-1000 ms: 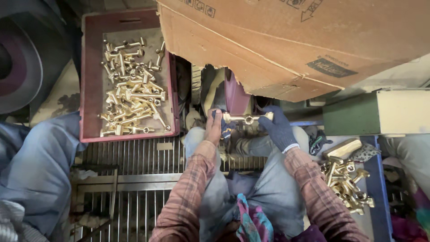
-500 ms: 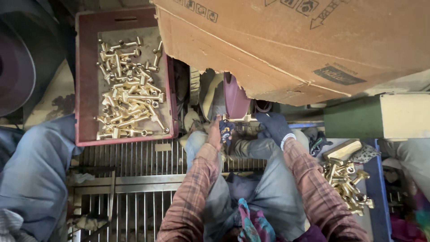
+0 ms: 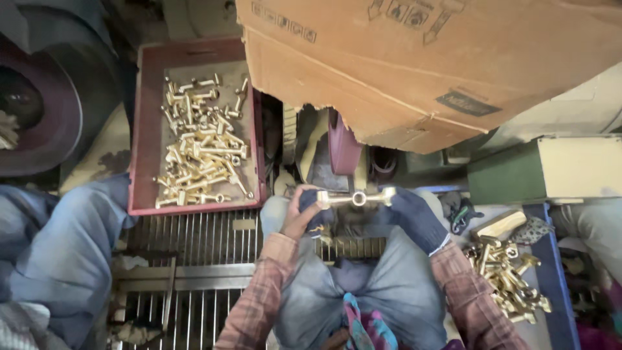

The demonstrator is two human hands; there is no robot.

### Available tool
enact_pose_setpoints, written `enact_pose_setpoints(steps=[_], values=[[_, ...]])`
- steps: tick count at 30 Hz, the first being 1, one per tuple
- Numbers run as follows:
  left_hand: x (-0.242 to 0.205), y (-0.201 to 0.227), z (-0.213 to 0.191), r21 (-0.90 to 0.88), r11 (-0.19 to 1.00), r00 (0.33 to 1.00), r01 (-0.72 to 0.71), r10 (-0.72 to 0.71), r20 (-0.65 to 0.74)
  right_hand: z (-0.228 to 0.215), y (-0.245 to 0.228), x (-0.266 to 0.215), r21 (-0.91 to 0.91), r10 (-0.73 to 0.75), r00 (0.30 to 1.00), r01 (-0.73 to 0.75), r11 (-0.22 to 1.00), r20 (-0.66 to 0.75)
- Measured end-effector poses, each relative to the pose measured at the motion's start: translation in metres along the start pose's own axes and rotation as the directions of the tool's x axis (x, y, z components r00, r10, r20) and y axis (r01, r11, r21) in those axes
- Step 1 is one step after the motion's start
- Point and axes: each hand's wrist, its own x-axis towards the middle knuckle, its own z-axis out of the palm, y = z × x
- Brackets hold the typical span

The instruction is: The person sits on the floor and repeatedly presses small brass-colored metal parts against a rotating grinding wheel to polish them. They pick parts from a red bin on the left, press them against the wheel, and place the finished parts into a blue bin on the right.

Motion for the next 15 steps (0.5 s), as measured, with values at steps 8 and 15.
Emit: enact_pose_setpoints(steps=[8,15], values=[[-0.010,0.042,-0.017,0.176,0.964,0.972,-0.201,0.218,-0.085,0.026,-0.023,0.012,0.080,0.070,0.998,-0.070,0.994,0.003],[0.021,0.029,-0.044,0.322,0.928,0.961,-0.185,0.240,-0.137,0.061,-0.004,0.046,0.171,0.052,0.997,-0.042,0.984,-0.052]])
